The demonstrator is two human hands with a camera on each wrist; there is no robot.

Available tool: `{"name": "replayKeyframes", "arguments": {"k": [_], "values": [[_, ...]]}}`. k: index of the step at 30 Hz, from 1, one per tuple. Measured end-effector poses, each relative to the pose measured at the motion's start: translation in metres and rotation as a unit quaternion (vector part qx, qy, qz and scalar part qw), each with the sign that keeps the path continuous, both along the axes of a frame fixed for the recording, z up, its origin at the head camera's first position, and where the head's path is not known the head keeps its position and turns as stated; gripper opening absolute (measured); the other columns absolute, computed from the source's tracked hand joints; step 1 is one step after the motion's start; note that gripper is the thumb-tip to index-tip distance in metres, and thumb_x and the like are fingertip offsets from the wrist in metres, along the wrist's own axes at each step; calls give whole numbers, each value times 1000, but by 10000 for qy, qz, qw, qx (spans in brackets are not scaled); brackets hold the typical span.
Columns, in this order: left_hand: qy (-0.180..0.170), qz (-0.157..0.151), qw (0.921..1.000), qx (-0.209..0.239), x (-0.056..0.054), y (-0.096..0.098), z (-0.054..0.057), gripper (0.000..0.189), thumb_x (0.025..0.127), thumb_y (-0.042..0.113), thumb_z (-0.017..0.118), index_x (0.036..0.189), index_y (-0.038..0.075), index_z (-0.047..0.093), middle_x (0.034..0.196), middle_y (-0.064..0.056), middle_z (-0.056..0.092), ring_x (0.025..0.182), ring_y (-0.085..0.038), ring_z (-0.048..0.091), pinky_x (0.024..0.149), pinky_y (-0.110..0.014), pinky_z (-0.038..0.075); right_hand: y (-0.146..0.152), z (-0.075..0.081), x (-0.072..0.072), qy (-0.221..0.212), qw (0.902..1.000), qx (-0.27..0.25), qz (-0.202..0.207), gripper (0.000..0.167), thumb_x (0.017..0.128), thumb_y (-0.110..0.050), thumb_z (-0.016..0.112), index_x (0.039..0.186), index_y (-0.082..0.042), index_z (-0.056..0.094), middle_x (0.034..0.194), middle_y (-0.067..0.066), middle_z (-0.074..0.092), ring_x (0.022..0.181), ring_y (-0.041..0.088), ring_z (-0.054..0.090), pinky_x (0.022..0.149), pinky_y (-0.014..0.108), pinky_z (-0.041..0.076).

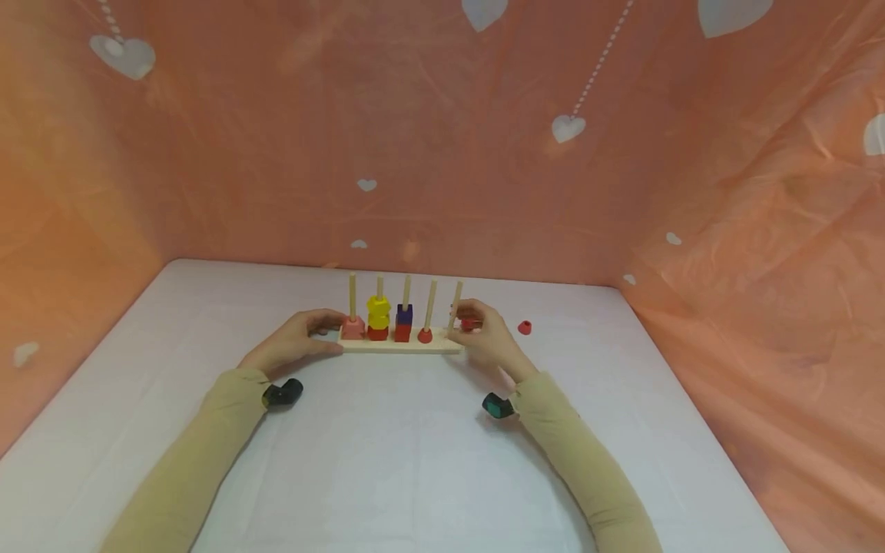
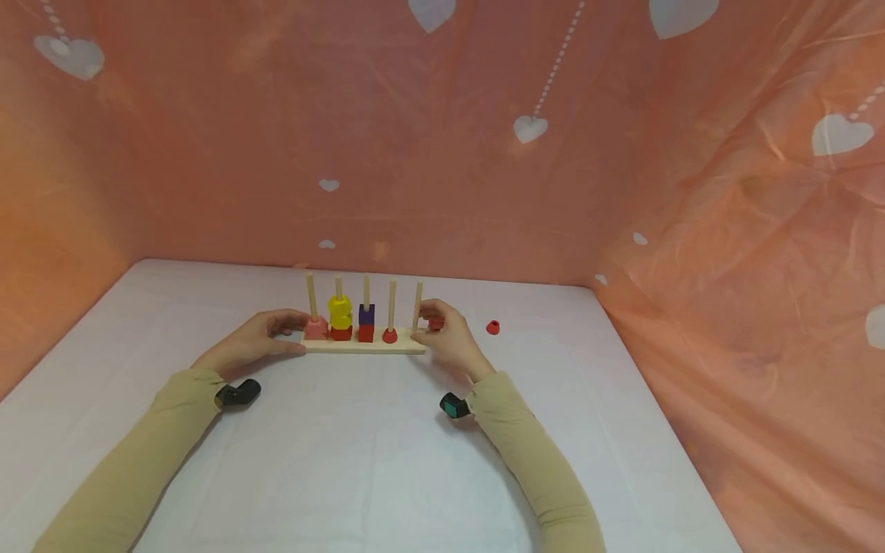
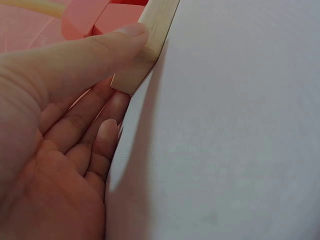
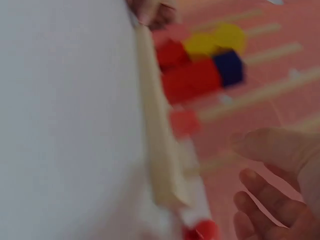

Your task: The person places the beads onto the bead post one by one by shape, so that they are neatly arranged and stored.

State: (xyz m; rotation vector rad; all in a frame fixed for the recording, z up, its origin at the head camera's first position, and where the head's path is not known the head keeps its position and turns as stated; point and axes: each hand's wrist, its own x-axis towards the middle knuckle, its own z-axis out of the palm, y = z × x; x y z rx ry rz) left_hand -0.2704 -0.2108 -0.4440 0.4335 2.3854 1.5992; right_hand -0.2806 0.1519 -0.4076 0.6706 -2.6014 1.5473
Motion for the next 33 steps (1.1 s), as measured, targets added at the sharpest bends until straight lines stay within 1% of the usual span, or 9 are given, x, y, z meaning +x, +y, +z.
{"name": "replayKeyframes", "arguments": {"k": [4,11,14,15,18,22,26,29,33], "values": [[3,-13,10000,9,-1,0,-1,66,79,25,80,135,10,50,136,-11,50,121,-32,41,105,-51,32,30,13,-1,257,9991,259,-206,48,80,0,75,124,-1,57,117,17,62,112,35,55,95,47,44],[-55,40,10000,0,-1,0,1,65,78,23,80,134,10,51,135,-10,51,121,-32,41,105,-51,32,70,46,18,372,9973,306,-547,44,81,6,71,121,10,54,118,32,57,114,46,51,94,57,40],[-51,45,10000,27,-1,0,1,65,78,23,80,134,10,51,135,-10,51,120,-32,42,104,-50,33,84,47,20,239,9960,401,-762,44,80,5,72,121,9,55,118,31,57,115,44,51,95,56,40],[-54,36,10000,44,-1,0,1,65,78,24,80,134,10,51,134,-10,51,120,-32,42,104,-50,33,89,45,19,171,9957,406,-814,44,80,5,72,121,9,56,118,31,57,115,45,50,96,57,39],[-23,16,10000,55,-2,0,0,65,78,24,80,134,10,51,134,-10,52,119,-31,42,103,-49,33,106,28,8,56,9938,546,-969,44,82,1,72,122,7,55,119,28,58,116,42,50,96,55,39],[-1,-5,10000,39,-2,0,0,65,78,25,80,134,9,51,134,-10,52,119,-31,43,104,-49,33,121,7,-5,-197,9942,510,-924,45,84,0,70,125,9,52,122,30,55,117,43,49,99,53,39],[14,-13,10000,12,-1,0,1,65,79,24,80,135,9,50,135,-12,51,121,-32,43,105,-51,32,126,-7,-14,-475,9935,481,-911,48,83,1,71,126,10,51,121,28,56,115,40,51,100,50,39],[-5,-17,10000,55,0,1,1,65,80,23,79,136,7,49,136,-13,50,122,-33,42,106,-51,31,126,-13,-18,-692,9911,534,-1001,49,82,0,72,126,7,53,120,24,57,113,36,51,99,47,40],[-25,-31,9999,95,-1,1,1,66,80,23,79,136,6,49,137,-14,49,122,-33,41,106,-52,30,124,-16,-20,-706,9890,683,-1109,49,81,0,73,126,6,54,118,23,58,111,35,51,97,45,41]]}}
